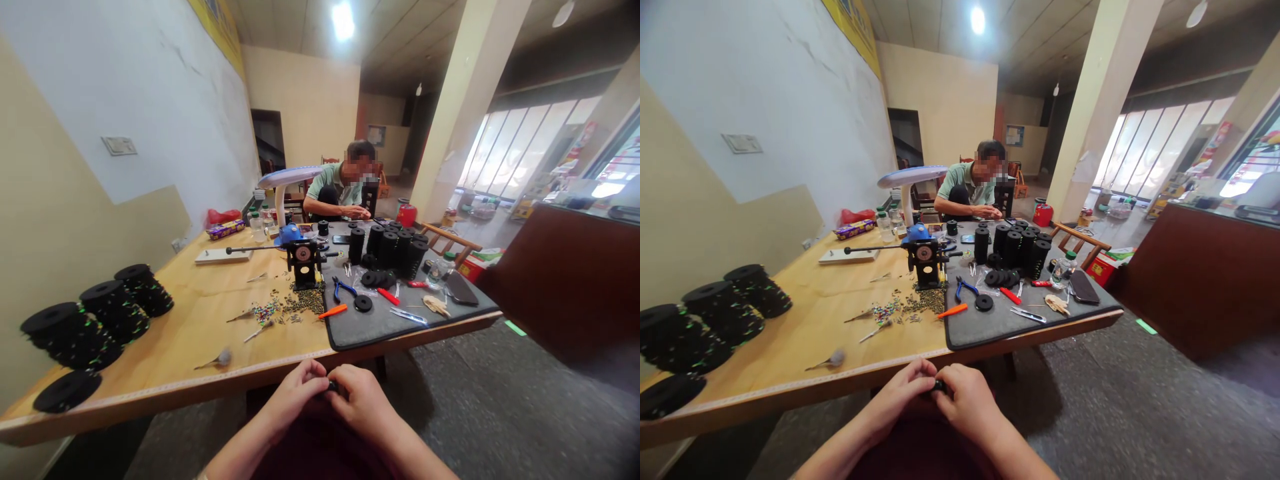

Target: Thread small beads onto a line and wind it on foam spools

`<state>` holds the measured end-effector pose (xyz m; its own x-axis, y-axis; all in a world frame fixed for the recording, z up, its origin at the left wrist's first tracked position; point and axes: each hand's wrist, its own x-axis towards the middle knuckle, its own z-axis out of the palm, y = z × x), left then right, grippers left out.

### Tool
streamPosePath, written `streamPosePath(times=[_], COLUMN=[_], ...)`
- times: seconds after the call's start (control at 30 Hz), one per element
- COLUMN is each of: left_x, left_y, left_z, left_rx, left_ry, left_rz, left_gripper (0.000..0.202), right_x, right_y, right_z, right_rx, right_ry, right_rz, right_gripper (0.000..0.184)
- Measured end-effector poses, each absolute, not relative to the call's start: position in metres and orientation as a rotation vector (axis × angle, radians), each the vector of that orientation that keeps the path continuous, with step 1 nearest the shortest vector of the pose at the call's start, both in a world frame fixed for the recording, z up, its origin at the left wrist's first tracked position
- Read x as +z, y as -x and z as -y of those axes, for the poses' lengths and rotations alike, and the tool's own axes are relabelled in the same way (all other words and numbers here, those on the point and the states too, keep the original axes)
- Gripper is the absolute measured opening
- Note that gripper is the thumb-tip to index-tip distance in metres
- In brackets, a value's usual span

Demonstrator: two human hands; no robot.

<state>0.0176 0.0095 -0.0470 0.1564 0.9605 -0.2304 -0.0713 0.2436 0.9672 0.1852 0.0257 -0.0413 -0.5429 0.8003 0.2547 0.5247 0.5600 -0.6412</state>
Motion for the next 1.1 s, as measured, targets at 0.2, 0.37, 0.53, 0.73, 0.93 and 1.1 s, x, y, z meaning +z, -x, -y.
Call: streamPosePath(times=[0.2, 0.37, 0.53, 0.73, 0.93, 1.1], left_x=[-0.047, -0.045, -0.043, -0.048, -0.058, -0.06], left_y=[-0.02, -0.018, -0.017, -0.019, -0.019, -0.016], left_z=[-0.011, -0.007, -0.003, -0.003, -0.004, -0.007], left_rx=[0.933, 0.999, 1.046, 1.158, 1.159, 1.127], left_ry=[-0.811, -0.611, -0.514, -0.488, -0.579, -0.901], left_rz=[-1.127, -1.001, -0.899, -0.801, -0.781, -1.002], left_gripper=[0.017, 0.012, 0.016, 0.04, 0.048, 0.034], right_x=[-0.042, -0.044, -0.051, -0.074, -0.076, -0.057], right_y=[-0.186, -0.196, -0.193, -0.166, -0.156, -0.173], right_z=[-0.026, -0.026, -0.023, -0.02, -0.023, -0.021], right_rx=[0.918, 1.008, 0.953, 1.285, 1.32, 0.83], right_ry=[1.031, 1.04, 1.053, 0.958, 0.918, 0.909], right_rz=[2.151, 1.979, 1.851, 1.51, 1.402, 1.822], right_gripper=[0.016, 0.009, 0.017, 0.027, 0.032, 0.014])
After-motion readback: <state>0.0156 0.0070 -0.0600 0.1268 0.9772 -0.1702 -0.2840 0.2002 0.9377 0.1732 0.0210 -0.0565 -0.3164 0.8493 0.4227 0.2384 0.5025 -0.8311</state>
